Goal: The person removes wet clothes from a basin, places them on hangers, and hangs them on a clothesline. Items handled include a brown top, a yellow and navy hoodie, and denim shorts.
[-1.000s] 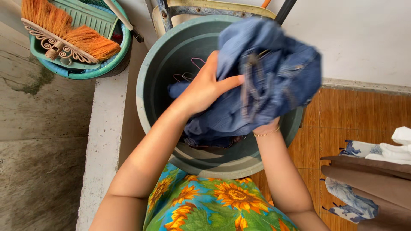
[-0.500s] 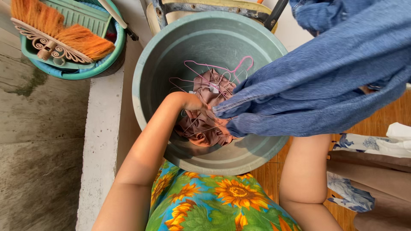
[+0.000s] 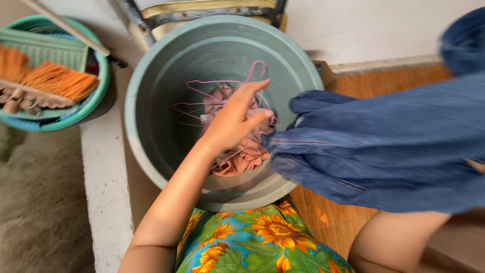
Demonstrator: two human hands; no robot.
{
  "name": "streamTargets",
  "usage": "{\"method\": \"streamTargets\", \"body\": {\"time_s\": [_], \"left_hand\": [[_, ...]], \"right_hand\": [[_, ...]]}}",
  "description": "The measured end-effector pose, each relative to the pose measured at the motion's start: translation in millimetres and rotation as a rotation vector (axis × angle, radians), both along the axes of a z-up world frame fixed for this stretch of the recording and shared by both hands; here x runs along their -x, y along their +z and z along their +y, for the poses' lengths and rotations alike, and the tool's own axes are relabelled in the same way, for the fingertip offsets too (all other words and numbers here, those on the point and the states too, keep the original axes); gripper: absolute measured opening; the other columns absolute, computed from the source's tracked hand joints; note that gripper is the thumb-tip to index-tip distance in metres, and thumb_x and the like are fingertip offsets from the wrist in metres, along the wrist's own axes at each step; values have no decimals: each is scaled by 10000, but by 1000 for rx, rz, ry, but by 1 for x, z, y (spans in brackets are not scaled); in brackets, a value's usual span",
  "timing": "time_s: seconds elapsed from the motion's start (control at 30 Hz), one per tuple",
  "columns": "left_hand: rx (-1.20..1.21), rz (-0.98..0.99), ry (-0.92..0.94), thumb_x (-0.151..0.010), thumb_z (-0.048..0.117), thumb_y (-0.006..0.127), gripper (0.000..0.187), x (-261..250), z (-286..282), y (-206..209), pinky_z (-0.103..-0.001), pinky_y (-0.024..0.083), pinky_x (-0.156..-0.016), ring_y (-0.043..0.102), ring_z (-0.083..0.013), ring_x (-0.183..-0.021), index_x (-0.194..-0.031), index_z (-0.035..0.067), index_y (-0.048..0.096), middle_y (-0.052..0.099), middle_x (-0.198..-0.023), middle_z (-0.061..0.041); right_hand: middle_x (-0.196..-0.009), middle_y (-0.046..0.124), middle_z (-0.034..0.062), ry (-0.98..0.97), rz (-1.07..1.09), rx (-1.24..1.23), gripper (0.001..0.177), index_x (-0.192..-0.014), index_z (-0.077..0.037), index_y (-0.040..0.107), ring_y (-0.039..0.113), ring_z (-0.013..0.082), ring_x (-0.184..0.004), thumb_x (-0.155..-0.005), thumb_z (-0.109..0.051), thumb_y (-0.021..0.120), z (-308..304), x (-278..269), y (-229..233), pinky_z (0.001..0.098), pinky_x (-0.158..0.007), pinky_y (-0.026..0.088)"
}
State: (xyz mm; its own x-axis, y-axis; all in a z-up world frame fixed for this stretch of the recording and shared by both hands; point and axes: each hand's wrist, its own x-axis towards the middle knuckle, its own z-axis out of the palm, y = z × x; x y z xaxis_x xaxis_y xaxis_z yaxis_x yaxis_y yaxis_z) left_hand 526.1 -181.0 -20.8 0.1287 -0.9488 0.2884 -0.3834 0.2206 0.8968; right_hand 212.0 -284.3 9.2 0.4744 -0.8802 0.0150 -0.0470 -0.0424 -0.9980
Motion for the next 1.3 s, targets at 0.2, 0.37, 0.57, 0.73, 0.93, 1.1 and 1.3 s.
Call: {"method": "streamTargets", "body": {"time_s": [0.2,0.37,0.57,0.73,0.93,1.1,1.3], "left_hand": [[334,7,-440,-784,431,925,1248,102,-33,65,-416,259,-1331,306,-382,-1599,-1662,80,110,254,-1700,-222],[245,17,-579,-831,430,887,1225,166,-52,77,-409,314,-1325,368,-346,-1595,-1688,92,80,285,-1729,-203],[164,66,-727,-895,433,818,1139,261,-77,65,-395,352,-1314,387,-338,-1610,-1710,93,100,285,-1727,-216],[95,15,-807,-838,525,879,1288,347,-84,64,-457,251,-1284,236,-437,-1591,-1615,-16,6,174,-1666,-347],[553,-31,-76,-883,475,840,957,353,-79,74,-481,263,-1275,280,-402,-1546,-1603,152,300,311,-1598,-204],[116,-161,-76,-804,207,746,605,327,-71,65,-433,419,-1123,501,-410,-1340,-1379,162,563,506,-1421,-130],[-104,259,-39,-807,-93,488,354,315,-62,-3,-305,489,-927,615,-189,-1002,-1130,22,576,658,-971,-35]], "right_hand": [[-1214,636,168,-61,26,45,518,-1409,16,610,558,248,-1031,-958,-218,707,6,57,19,371,-854,467],[-1191,645,165,-55,68,46,506,-1406,18,618,562,243,-1005,-964,-214,702,3,113,40,366,-830,473],[-1164,656,162,-107,98,50,492,-1401,20,628,567,237,-974,-971,-208,695,14,214,50,360,-800,480],[-1142,664,159,-41,178,50,480,-1398,22,637,571,232,-948,-977,-203,690,-20,294,51,355,-776,486],[-1115,675,156,154,240,-115,467,-1394,25,646,576,226,-917,-985,-197,684,-41,327,-39,348,-746,493],[-1093,684,153,333,289,-203,457,-1391,27,655,580,220,-891,-991,-193,679,-59,339,-110,343,-722,499],[-1066,694,150,481,369,-235,445,-1387,29,664,585,214,-860,-998,-187,672,-66,357,-151,337,-692,506]]}}
